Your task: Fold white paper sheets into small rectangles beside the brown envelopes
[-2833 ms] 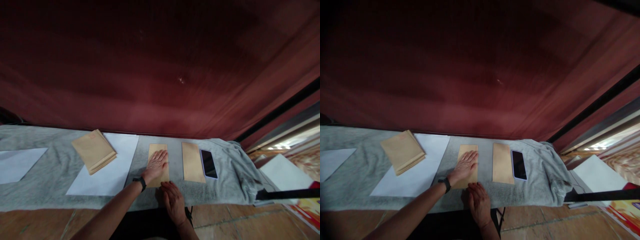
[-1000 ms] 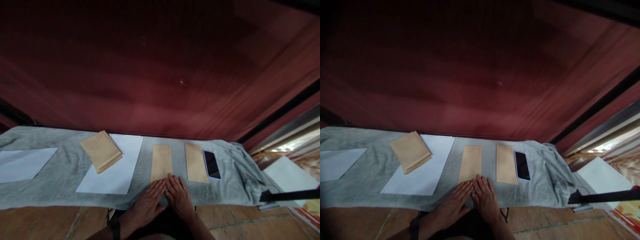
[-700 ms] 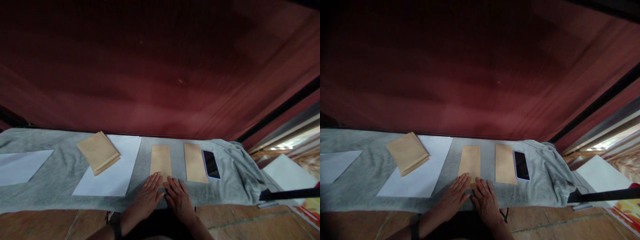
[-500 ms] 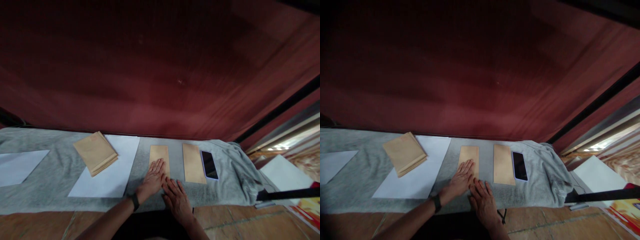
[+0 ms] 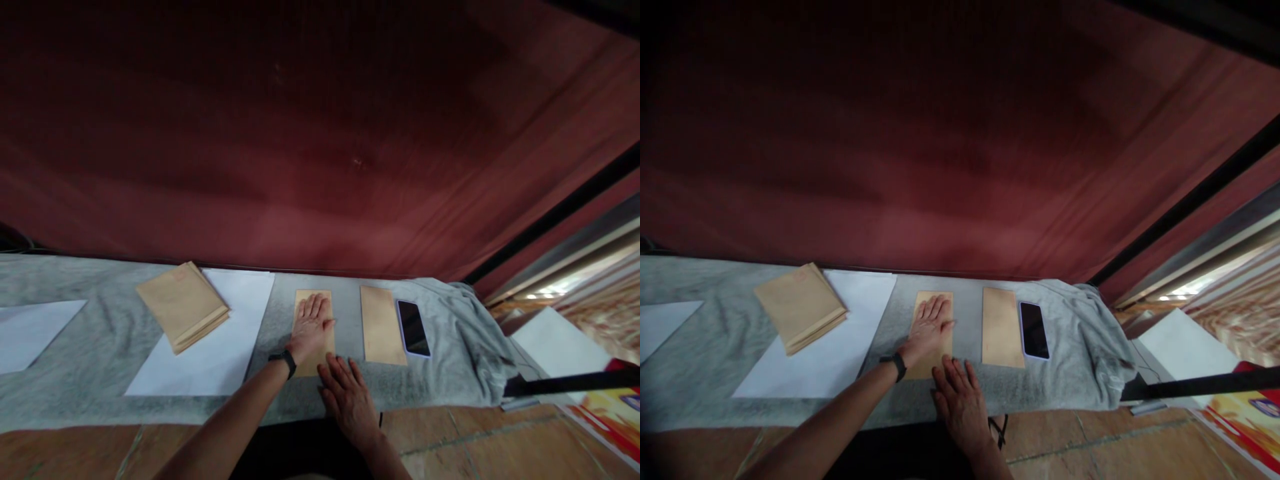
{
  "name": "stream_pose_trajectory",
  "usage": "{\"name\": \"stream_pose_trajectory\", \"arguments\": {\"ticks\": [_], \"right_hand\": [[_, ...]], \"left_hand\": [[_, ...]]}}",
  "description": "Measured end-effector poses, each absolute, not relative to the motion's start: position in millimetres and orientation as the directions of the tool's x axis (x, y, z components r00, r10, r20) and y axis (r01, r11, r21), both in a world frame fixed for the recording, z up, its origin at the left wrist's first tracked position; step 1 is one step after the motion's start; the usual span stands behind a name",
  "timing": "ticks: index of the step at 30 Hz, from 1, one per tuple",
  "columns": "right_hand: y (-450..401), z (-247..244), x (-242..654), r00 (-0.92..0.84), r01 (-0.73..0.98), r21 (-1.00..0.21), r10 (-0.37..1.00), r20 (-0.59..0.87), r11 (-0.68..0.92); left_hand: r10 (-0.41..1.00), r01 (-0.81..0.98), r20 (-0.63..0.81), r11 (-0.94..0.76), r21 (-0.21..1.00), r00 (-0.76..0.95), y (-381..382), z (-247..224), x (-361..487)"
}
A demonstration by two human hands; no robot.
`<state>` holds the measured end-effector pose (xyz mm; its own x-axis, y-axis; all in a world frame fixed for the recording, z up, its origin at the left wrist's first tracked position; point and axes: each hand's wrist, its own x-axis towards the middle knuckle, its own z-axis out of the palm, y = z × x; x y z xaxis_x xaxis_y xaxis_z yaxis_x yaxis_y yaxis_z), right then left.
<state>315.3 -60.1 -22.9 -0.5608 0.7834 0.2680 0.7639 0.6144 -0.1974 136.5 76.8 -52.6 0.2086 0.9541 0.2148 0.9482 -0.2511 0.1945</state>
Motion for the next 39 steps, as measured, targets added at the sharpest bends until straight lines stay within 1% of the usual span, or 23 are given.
{"name": "stream_pose_trajectory", "arguments": {"ticks": [5,9,11,15,18,25,33,39], "right_hand": [[-61,-22,314,-0.554,0.773,-0.184,0.787,0.272,0.607],[-61,-21,314,-0.552,0.773,-0.19,0.789,0.27,0.606],[-61,-20,313,-0.547,0.774,-0.194,0.791,0.275,0.603],[-62,-18,312,-0.54,0.775,-0.192,0.788,0.294,0.603],[-62,-19,311,-0.538,0.778,-0.188,0.791,0.292,0.599],[-63,-28,311,-0.517,0.792,-0.172,0.794,0.319,0.585],[-69,-30,309,-0.486,0.807,-0.19,0.811,0.325,0.56],[-74,-38,314,-0.46,0.802,-0.24,0.822,0.335,0.547]], "left_hand": [[0.961,0.957,0.221,-0.209,0.202,0.163,79,-54,131],[0.961,0.959,0.222,-0.207,0.194,0.162,69,-53,126],[0.953,0.953,0.23,-0.244,0.182,0.2,56,-53,124],[0.91,0.917,0.259,-0.37,0.152,0.324,23,-54,122],[0.885,0.889,0.265,-0.431,0.152,0.383,1,-52,119],[0.847,0.838,0.264,-0.513,0.185,0.46,-30,-43,104],[0.767,0.751,0.196,-0.64,0.164,0.611,-60,-21,82],[0.768,0.744,0.175,-0.641,0.191,0.617,-76,-28,67]]}}
